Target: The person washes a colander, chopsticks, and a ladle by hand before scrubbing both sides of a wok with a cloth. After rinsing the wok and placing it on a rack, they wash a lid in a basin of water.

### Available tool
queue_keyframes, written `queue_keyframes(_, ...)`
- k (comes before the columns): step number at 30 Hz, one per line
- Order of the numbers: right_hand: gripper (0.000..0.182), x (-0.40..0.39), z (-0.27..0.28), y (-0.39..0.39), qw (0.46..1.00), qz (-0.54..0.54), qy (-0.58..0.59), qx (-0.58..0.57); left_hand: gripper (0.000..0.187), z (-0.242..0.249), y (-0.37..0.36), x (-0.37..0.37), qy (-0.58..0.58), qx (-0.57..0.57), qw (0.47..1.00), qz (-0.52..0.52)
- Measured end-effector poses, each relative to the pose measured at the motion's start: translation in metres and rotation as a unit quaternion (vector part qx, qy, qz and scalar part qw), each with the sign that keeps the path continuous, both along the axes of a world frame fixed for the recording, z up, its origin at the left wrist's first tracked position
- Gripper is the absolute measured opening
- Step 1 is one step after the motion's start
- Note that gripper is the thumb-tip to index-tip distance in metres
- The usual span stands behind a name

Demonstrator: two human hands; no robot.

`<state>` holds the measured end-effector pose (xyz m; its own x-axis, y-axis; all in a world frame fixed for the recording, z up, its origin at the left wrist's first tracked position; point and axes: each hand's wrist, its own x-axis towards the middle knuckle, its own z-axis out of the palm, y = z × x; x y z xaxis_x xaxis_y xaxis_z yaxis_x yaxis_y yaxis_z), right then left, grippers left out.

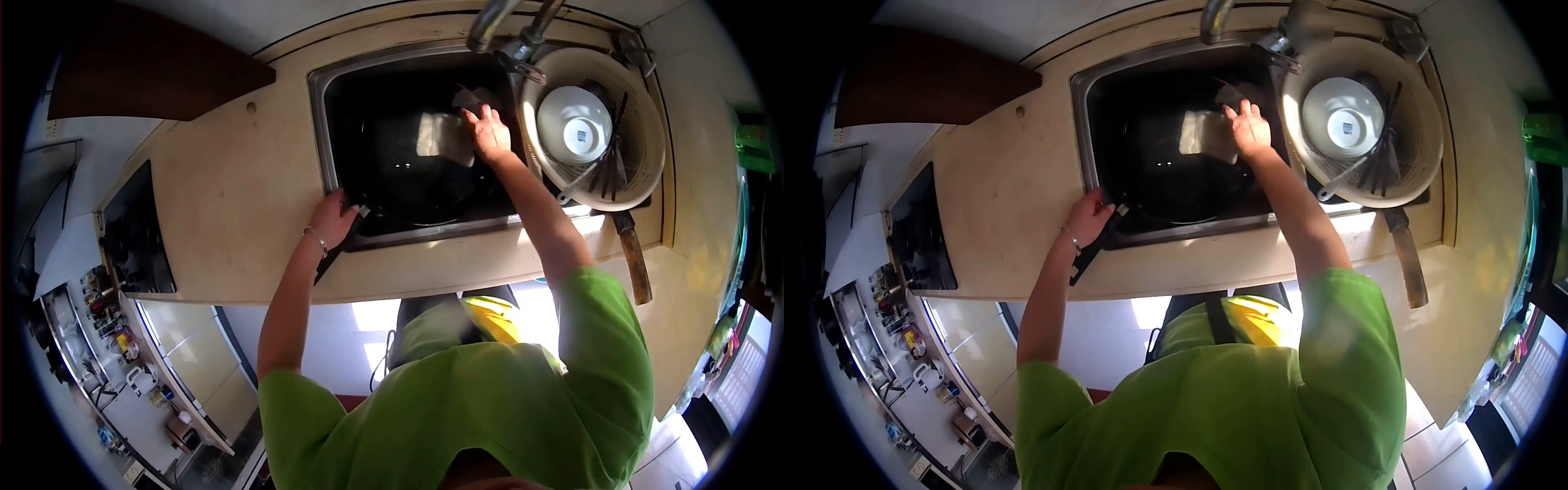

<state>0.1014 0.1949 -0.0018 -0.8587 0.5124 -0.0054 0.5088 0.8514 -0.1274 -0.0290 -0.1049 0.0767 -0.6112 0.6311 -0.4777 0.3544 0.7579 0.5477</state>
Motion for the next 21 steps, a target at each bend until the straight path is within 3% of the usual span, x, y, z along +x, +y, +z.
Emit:
queue_keyframes(1, 0.029, -0.007, -0.013, 0.008, 0.998, 0.021, -0.057, 0.000, 0.037, -0.008, -0.001, -0.003, -0.003, -0.003, 1.000, -0.001)
queue_keyframes(3, 0.026, -0.018, -0.058, 0.028, 0.983, -0.134, 0.037, -0.121, 0.034, -0.022, 0.000, -0.007, -0.119, 0.026, 0.992, -0.020)
queue_keyframes(4, 0.022, -0.016, -0.085, 0.050, 0.992, -0.080, 0.011, -0.093, 0.033, -0.041, -0.005, -0.008, -0.187, 0.053, 0.981, -0.009)
queue_keyframes(5, 0.020, -0.018, -0.047, 0.042, 0.995, -0.094, 0.032, 0.002, 0.033, -0.046, -0.005, -0.008, -0.192, 0.052, 0.980, -0.008)
queue_keyframes(6, 0.017, -0.023, -0.054, 0.055, 0.979, -0.157, 0.130, 0.006, 0.032, -0.051, -0.005, -0.008, -0.234, 0.038, 0.972, 0.005)
queue_keyframes(7, 0.018, -0.037, -0.026, 0.054, 0.952, -0.261, 0.138, -0.077, 0.030, -0.054, -0.004, -0.010, -0.274, 0.023, 0.961, 0.017)
queue_keyframes(8, 0.019, -0.046, -0.022, 0.057, 0.936, -0.291, 0.174, -0.094, 0.030, -0.054, -0.001, -0.014, -0.275, 0.022, 0.961, 0.016)
queue_keyframes(9, 0.020, -0.053, -0.015, 0.057, 0.917, -0.322, 0.208, -0.111, 0.028, -0.051, 0.003, -0.017, -0.374, -0.015, 0.924, 0.071)
queue_keyframes(10, 0.020, -0.054, -0.011, 0.050, 0.916, -0.325, 0.205, -0.112, 0.028, -0.047, 0.006, -0.019, -0.468, -0.054, 0.873, 0.126)
queue_keyframes(12, 0.021, -0.052, 0.013, 0.019, 0.903, -0.230, 0.362, 0.009, 0.028, -0.039, 0.013, -0.021, -0.503, -0.059, 0.849, 0.152)
queue_keyframes(14, 0.028, -0.029, -0.004, -0.010, 0.942, -0.144, 0.304, -0.010, 0.027, -0.041, 0.021, -0.023, -0.535, -0.061, 0.824, 0.178)
queue_keyframes(15, 0.027, -0.014, -0.015, -0.022, 0.974, -0.095, 0.184, -0.089, 0.029, -0.045, 0.025, -0.023, -0.565, -0.089, 0.793, 0.207)
queue_keyframes(16, 0.025, -0.006, -0.032, -0.033, 0.978, -0.043, 0.172, -0.111, 0.031, -0.048, 0.029, -0.023, -0.594, -0.116, 0.761, 0.236)
queue_keyframes(17, 0.025, -0.002, -0.039, -0.041, 0.989, 0.015, 0.138, -0.055, 0.031, -0.046, 0.034, -0.021, -0.594, -0.114, 0.761, 0.235)
queue_keyframes(21, 0.032, -0.003, -0.076, -0.037, 0.994, -0.023, -0.073, -0.084, 0.034, -0.046, 0.040, -0.016, -0.562, -0.134, 0.775, 0.255)
